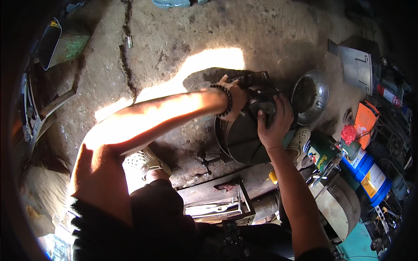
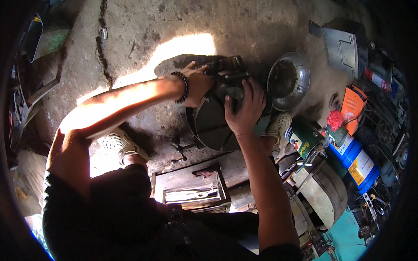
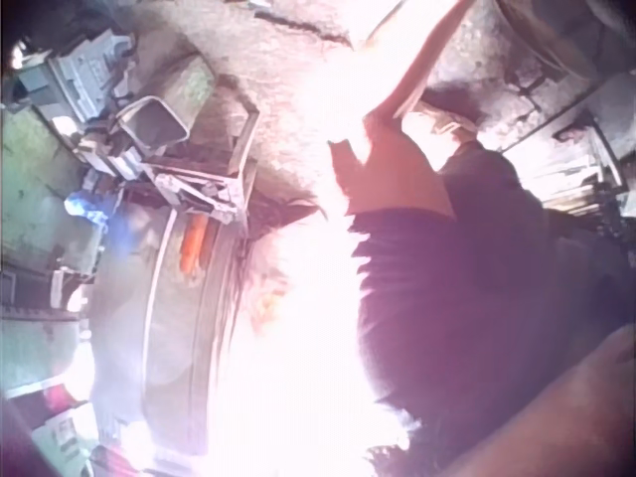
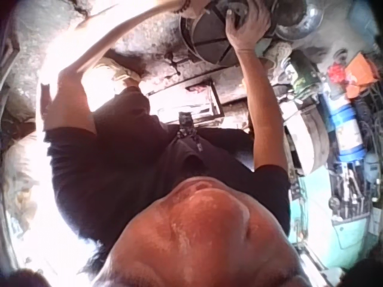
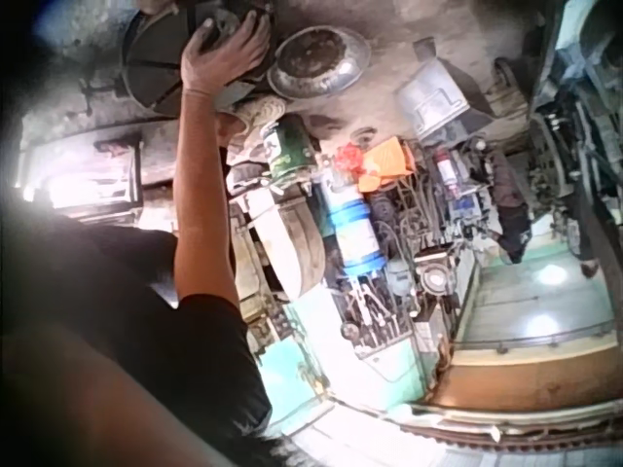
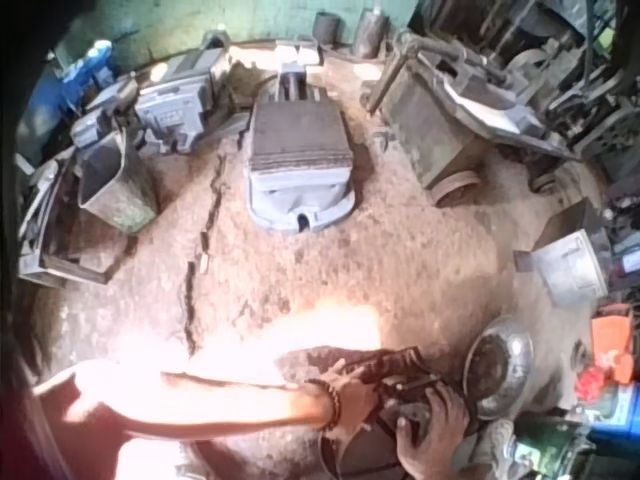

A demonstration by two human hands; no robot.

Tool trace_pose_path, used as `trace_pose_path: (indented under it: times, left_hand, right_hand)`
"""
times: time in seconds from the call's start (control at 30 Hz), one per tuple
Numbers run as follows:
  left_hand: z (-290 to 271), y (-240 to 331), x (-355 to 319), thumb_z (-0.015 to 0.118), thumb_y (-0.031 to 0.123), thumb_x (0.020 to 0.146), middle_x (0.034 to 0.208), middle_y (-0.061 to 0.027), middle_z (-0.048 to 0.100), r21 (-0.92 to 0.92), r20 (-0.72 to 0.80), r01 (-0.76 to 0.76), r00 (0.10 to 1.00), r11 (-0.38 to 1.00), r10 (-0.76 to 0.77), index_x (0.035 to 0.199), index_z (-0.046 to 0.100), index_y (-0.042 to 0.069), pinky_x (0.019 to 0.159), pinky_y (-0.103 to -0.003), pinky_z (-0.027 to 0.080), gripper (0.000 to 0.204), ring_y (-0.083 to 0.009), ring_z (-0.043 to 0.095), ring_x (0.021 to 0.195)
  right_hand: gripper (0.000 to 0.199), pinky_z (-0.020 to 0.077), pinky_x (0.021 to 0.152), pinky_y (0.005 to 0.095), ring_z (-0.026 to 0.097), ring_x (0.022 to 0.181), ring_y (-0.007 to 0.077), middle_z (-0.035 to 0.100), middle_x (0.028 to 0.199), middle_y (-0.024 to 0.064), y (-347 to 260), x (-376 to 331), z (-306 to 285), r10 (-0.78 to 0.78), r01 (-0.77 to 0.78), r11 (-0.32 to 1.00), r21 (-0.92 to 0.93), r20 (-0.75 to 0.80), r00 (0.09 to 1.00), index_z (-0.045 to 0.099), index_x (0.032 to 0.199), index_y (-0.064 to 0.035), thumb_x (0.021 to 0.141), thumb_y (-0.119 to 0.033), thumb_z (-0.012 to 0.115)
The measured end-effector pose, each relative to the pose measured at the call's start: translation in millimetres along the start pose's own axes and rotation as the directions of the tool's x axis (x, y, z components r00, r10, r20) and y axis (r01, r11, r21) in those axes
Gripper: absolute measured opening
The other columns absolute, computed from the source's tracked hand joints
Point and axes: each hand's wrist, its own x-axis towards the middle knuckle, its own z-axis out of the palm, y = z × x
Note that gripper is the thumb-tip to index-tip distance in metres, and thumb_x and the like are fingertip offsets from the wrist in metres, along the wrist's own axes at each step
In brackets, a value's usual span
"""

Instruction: The person sits on the floor and scrubs a circular metal part with a wire brush, then wipes it with a cloth. They repeatedly scrub and wipe the part, occasionally flipping it over to clean different sides.

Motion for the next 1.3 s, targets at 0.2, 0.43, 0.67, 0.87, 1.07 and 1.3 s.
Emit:
trace_pose_path:
  times: [0.2,0.43,0.67,0.87,1.07,1.3]
  left_hand:
    - [53.7,9.3,-50.8,0.066,0.014,0.076,0.159,-0.0188,0.035,-0.223,-0.243,-0.017,0.969,0.975,-0.038,0.152,0.036,0.001,0.12,-0.062,0.025,0.082,-0.0395,0.026,0.15]
    - [95.8,11.5,-50.5,0.069,0.011,0.076,0.16,-0.0166,0.034,-0.245,-0.456,-0.022,0.885,0.969,-0.096,0.151,0.041,0.003,0.121,-0.061,0.022,0.081,-0.0391,0.023,0.151]
    - [114.5,8.5,-41.5,0.073,0.011,0.073,0.163,-0.0149,0.028,-0.21,-0.492,0.005,0.864,0.978,-0.11,0.153,0.041,0.009,0.121,-0.063,0.018,0.086,-0.0415,0.02,0.152]
    - [115.1,-2.2,-17.5,0.068,0.019,0.08,0.164,-0.0226,0.018,-0.092,-0.585,0.088,0.801,0.992,-0.126,0.154,0.041,0.014,0.121,-0.061,0.019,0.079,-0.0413,0.014,0.153]
    - [108.8,12.8,-51.6,0.066,0.013,0.082,0.166,-0.0204,0.013,-0.198,-0.416,0.052,0.9,0.979,-0.132,0.157,0.036,0.017,0.122,-0.06,0.018,0.08,-0.0408,0.013,0.154]
    - [95.0,-2.1,-21.3,0.065,0.012,0.084,0.166,-0.0179,0.015,-0.144,-0.378,0.046,0.921,0.989,-0.098,0.156,0.038,0.018,0.124,-0.056,0.019,0.078,-0.0386,0.016,0.153]
  right_hand:
    - [0.061,0.0352,0.106,0.0512,0.05,0.126,0.0398,0.054,0.137,0.0195,-0.1,4.6,0.3,0.008,-0.008,1.0,-0.006,0.002,1.0,0.054,0.133,-0.0029,0.085,-0.039,0.066]
    - [0.061,0.0363,0.106,0.0499,0.051,0.127,0.0384,0.054,0.136,0.0187,-2.7,4.1,1.3,-0.005,0.005,1.0,-0.017,0.011,1.0,0.054,0.133,-0.0023,0.084,-0.037,0.067]
    - [0.06,0.0362,0.106,0.0499,0.051,0.126,0.0386,0.055,0.135,0.019,2.0,2.9,1.1,-0.005,0.006,0.999,-0.041,0.024,1.0,0.054,0.133,-0.0018,0.087,-0.037,0.065]
    - [0.058,0.0368,0.106,0.0492,0.052,0.125,0.0386,0.056,0.134,0.0191,-9.2,6.6,4.3,-0.032,0.032,0.999,-0.043,-0.003,0.999,0.055,0.132,-0.0021,0.088,-0.038,0.063]
    - [0.057,0.037,0.106,0.0488,0.052,0.125,0.0382,0.056,0.135,0.0183,-1.7,3.8,0.7,0.011,-0.011,0.999,-0.048,-0.005,1.0,0.055,0.131,-0.0026,0.086,-0.036,0.066]
    - [0.057,0.0371,0.106,0.049,0.052,0.125,0.0385,0.056,0.134,0.0188,-2.2,2.0,2.6,-0.021,0.021,0.999,-0.035,-0.009,1.0,0.055,0.132,-0.0028,0.086,-0.035,0.066]
